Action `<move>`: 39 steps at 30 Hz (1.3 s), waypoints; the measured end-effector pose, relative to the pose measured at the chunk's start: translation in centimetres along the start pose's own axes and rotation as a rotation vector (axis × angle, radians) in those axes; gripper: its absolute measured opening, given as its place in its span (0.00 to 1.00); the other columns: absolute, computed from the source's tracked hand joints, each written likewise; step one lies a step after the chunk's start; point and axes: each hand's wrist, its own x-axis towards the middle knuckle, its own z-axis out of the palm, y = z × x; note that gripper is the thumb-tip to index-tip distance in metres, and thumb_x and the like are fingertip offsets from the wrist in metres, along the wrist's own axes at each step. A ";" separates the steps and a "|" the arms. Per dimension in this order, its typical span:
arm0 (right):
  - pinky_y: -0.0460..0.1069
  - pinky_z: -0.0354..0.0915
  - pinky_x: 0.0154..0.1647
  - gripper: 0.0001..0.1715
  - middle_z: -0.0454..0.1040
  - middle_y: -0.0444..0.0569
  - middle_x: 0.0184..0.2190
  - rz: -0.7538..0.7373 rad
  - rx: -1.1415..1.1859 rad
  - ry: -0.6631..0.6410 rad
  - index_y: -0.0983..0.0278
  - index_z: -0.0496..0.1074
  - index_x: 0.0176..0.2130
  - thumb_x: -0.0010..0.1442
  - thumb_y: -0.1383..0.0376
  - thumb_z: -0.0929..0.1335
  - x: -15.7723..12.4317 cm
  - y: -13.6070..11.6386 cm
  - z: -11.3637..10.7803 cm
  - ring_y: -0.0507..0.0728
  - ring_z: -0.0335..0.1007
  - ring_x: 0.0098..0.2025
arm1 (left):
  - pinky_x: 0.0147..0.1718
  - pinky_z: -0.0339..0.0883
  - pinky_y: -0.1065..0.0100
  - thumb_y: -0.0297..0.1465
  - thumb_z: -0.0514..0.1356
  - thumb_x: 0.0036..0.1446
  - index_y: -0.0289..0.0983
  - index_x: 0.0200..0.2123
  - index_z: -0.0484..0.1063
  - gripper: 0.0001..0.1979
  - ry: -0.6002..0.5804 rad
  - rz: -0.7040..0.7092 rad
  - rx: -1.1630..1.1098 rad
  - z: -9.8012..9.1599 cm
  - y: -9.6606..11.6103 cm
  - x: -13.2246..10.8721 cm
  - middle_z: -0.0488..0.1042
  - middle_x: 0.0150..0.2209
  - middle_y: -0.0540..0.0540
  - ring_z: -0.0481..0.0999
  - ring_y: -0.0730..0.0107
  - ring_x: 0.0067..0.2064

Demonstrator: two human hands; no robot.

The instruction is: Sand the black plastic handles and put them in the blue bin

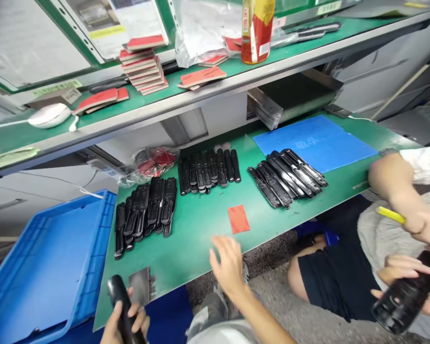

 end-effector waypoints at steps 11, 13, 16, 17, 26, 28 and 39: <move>0.70 0.44 0.65 0.44 0.54 0.62 0.68 0.489 0.288 0.146 0.66 0.64 0.60 0.45 0.62 0.72 7.2 4.4 -2.8 0.75 0.47 0.66 | 0.14 0.54 0.82 0.30 0.50 0.68 0.35 0.37 0.69 0.11 -0.312 -0.395 -0.620 12.2 1.8 -0.5 0.56 0.20 0.58 0.57 0.85 0.16; 0.67 0.57 0.60 0.43 0.61 0.62 0.64 0.553 0.435 0.104 0.65 0.64 0.60 0.46 0.57 0.70 6.6 3.6 -4.3 0.73 0.59 0.62 | 0.14 0.53 0.82 0.31 0.50 0.68 0.35 0.36 0.69 0.10 -0.331 -0.437 -0.645 12.6 2.0 -0.4 0.55 0.19 0.58 0.56 0.85 0.16; 0.64 0.67 0.52 0.39 0.72 0.60 0.55 0.571 0.666 -0.019 0.64 0.68 0.57 0.52 0.47 0.63 5.1 0.9 -7.1 0.69 0.71 0.54 | 0.14 0.54 0.82 0.31 0.50 0.68 0.35 0.36 0.68 0.10 -0.377 -0.506 -0.690 12.7 2.2 -0.1 0.55 0.19 0.58 0.56 0.85 0.15; 0.63 0.67 0.53 0.40 0.73 0.59 0.54 0.560 0.751 -0.063 0.64 0.68 0.56 0.54 0.44 0.60 4.6 -0.5 -7.7 0.67 0.71 0.54 | 0.14 0.54 0.82 0.31 0.50 0.68 0.35 0.36 0.68 0.10 -0.397 -0.526 -0.703 12.8 2.3 0.0 0.56 0.19 0.58 0.56 0.85 0.15; 0.57 0.71 0.45 0.25 0.71 0.51 0.59 0.295 1.074 -0.150 0.54 0.66 0.60 0.67 0.51 0.61 -0.6 -9.7 -4.6 0.60 0.74 0.47 | 0.14 0.55 0.84 0.35 0.47 0.70 0.35 0.38 0.69 0.15 -0.487 -0.591 -0.727 13.9 2.4 0.1 0.55 0.17 0.59 0.58 0.85 0.14; 0.57 0.71 0.44 0.21 0.78 0.46 0.50 -0.024 0.734 -0.062 0.46 0.69 0.57 0.65 0.51 0.65 -1.5 -8.9 -3.8 0.60 0.75 0.42 | 0.13 0.54 0.83 0.35 0.47 0.70 0.35 0.39 0.69 0.15 -0.505 -0.603 -0.698 14.3 2.2 0.3 0.55 0.16 0.60 0.58 0.85 0.14; 0.60 0.70 0.49 0.31 0.78 0.46 0.53 -0.676 0.044 0.121 0.43 0.54 0.67 0.67 0.54 0.63 -1.3 -6.1 -6.8 0.63 0.74 0.51 | 0.17 0.58 0.78 0.45 0.58 0.62 0.37 0.42 0.72 0.17 -0.701 -0.559 -0.179 16.9 -0.3 0.2 0.59 0.18 0.57 0.61 0.79 0.20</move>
